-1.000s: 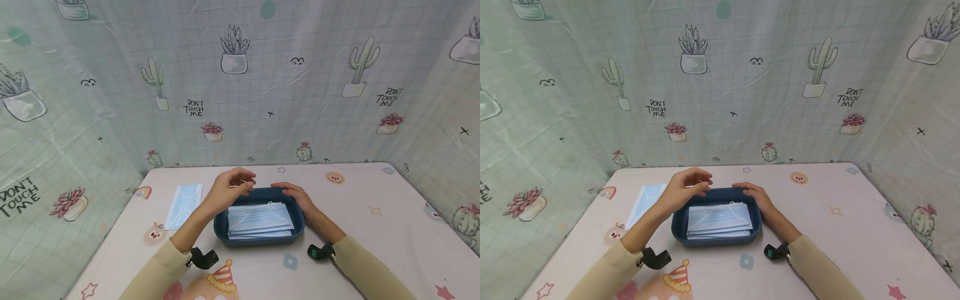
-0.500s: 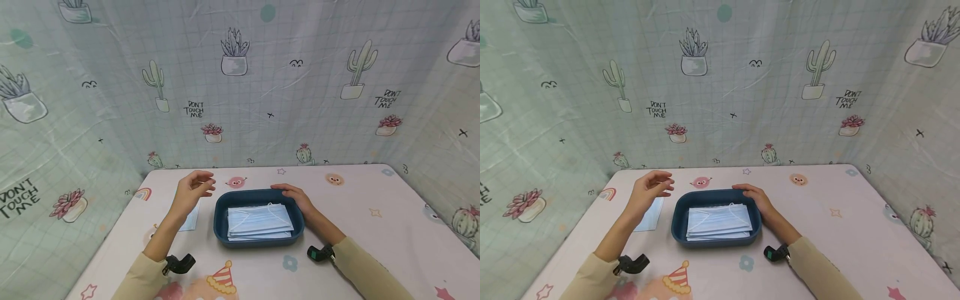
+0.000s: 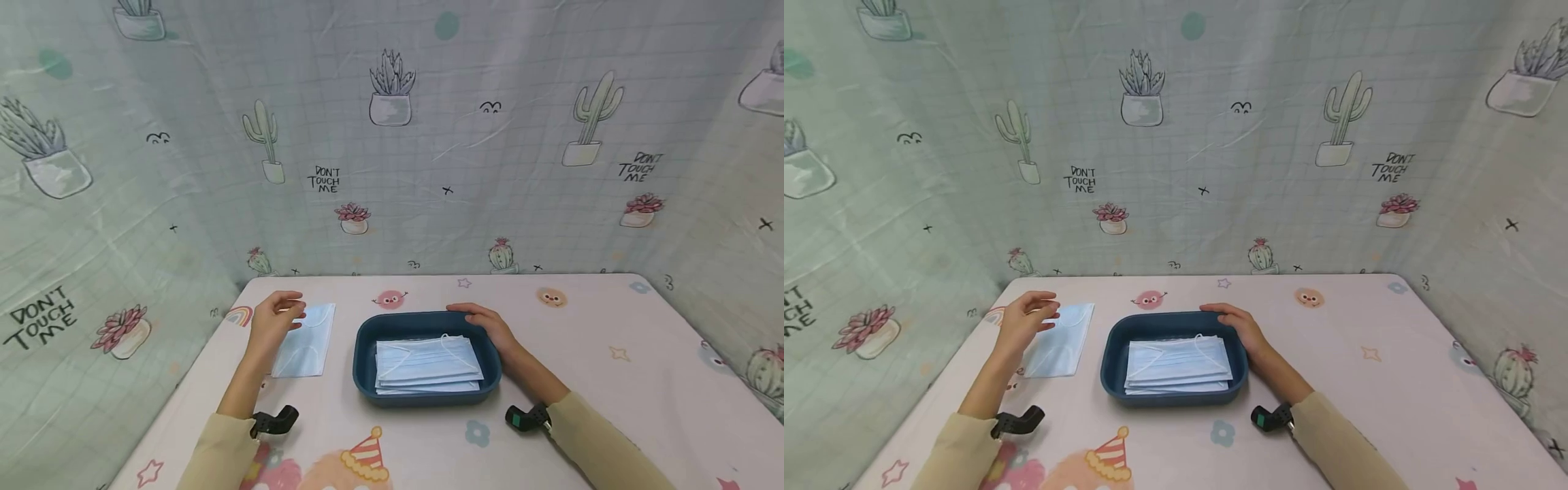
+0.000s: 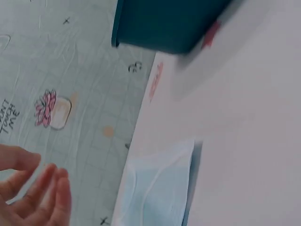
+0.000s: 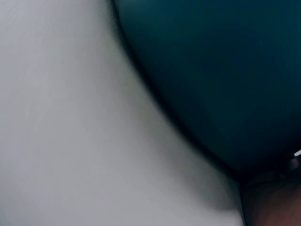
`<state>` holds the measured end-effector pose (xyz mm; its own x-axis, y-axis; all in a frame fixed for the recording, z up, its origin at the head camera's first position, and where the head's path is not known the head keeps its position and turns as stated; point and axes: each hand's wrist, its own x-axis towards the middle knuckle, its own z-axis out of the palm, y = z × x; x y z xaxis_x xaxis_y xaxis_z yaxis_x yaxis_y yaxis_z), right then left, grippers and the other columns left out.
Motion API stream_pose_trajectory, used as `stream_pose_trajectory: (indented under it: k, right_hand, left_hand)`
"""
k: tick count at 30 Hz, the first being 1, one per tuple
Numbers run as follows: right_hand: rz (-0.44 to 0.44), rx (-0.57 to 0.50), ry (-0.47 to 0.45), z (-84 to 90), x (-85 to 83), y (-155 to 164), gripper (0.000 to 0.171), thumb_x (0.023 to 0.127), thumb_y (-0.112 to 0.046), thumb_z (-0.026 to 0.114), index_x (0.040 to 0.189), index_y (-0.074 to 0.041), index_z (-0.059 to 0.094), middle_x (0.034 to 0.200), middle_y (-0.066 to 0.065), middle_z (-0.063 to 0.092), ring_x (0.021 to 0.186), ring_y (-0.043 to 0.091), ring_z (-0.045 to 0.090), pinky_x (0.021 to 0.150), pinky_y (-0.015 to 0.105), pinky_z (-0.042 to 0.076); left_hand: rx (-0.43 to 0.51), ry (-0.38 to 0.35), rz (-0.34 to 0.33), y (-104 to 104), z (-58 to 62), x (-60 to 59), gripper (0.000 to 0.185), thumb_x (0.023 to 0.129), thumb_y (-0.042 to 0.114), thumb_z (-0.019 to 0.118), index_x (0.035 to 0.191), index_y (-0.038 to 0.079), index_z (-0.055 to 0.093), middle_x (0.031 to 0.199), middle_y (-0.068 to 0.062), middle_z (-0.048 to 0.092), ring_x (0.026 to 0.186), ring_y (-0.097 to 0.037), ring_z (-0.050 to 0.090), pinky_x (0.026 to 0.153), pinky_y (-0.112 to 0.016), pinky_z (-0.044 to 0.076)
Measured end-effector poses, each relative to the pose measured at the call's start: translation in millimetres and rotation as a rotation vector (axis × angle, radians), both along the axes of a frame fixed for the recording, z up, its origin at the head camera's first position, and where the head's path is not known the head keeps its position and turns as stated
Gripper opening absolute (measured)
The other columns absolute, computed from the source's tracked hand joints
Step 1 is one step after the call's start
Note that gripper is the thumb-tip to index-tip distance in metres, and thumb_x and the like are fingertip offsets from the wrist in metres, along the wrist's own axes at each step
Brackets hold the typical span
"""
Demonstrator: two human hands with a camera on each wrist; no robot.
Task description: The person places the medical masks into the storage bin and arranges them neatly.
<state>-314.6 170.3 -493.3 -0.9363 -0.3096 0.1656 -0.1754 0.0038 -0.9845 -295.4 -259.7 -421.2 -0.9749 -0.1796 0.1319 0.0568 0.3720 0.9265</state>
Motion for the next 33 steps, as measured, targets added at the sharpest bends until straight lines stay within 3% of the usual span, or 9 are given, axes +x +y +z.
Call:
stream_pose_trajectory:
  k: [8,14,20,24,33]
  right_hand:
    - [0.01,-0.004,-0.013,-2.1,-2.0,1.1,0.045,0.102,-0.008,0.043,0.143,0.002,0.058,0.154,0.019,0.053,0.128,-0.004,0.055,0.103,0.012,0.045]
    - [0.011,-0.003,-0.021,-3.0,-2.4,2.1,0.046,0.102,-0.008,0.04,0.144,0.002,0.056,0.156,0.02,0.05,0.127,-0.003,0.056,0.102,0.012,0.046]
    - [0.028,-0.009,-0.014,-2.4,-2.6,0.0,0.046,0.102,-0.008,0.041,0.144,0.003,0.056,0.154,0.017,0.053,0.127,-0.004,0.056,0.103,0.012,0.046]
    - [0.036,-0.014,-0.008,-0.5,-2.3,-0.5,0.046,0.102,-0.008,0.042,0.144,0.003,0.056,0.153,0.015,0.055,0.128,-0.004,0.056,0.103,0.013,0.047]
    - [0.025,0.02,-0.013,-0.2,-2.8,0.7,0.045,0.104,-0.008,0.039,0.145,0.0,0.056,0.155,0.017,0.052,0.13,-0.002,0.055,0.104,0.011,0.044]
  left_hand:
    - [-0.213,-0.168,0.062,-22.0,-6.2,-1.5,0.047,0.097,0.02,0.067,0.138,0.0,0.056,0.131,-0.027,0.064,0.112,-0.036,0.067,0.082,-0.032,0.062]
    - [-0.373,-0.301,0.01,-26.8,-16.8,-5.1,0.061,0.09,0.021,0.077,0.14,-0.002,0.052,0.136,-0.032,0.058,0.113,-0.042,0.063,0.088,-0.044,0.06]
    - [-0.465,-0.281,0.012,-27.7,-29.5,-5.5,0.061,0.082,0.014,0.082,0.135,-0.003,0.056,0.127,-0.03,0.062,0.106,-0.039,0.062,0.087,-0.049,0.056]
    - [-0.485,-0.278,0.039,-26.4,-31.6,-5.0,0.061,0.081,0.012,0.083,0.134,-0.002,0.058,0.122,-0.028,0.063,0.104,-0.041,0.062,0.086,-0.054,0.054]
    - [-0.476,-0.292,0.076,-21.8,-31.8,-7.2,0.055,0.081,0.011,0.083,0.131,0.001,0.062,0.114,-0.024,0.066,0.097,-0.036,0.061,0.081,-0.049,0.054]
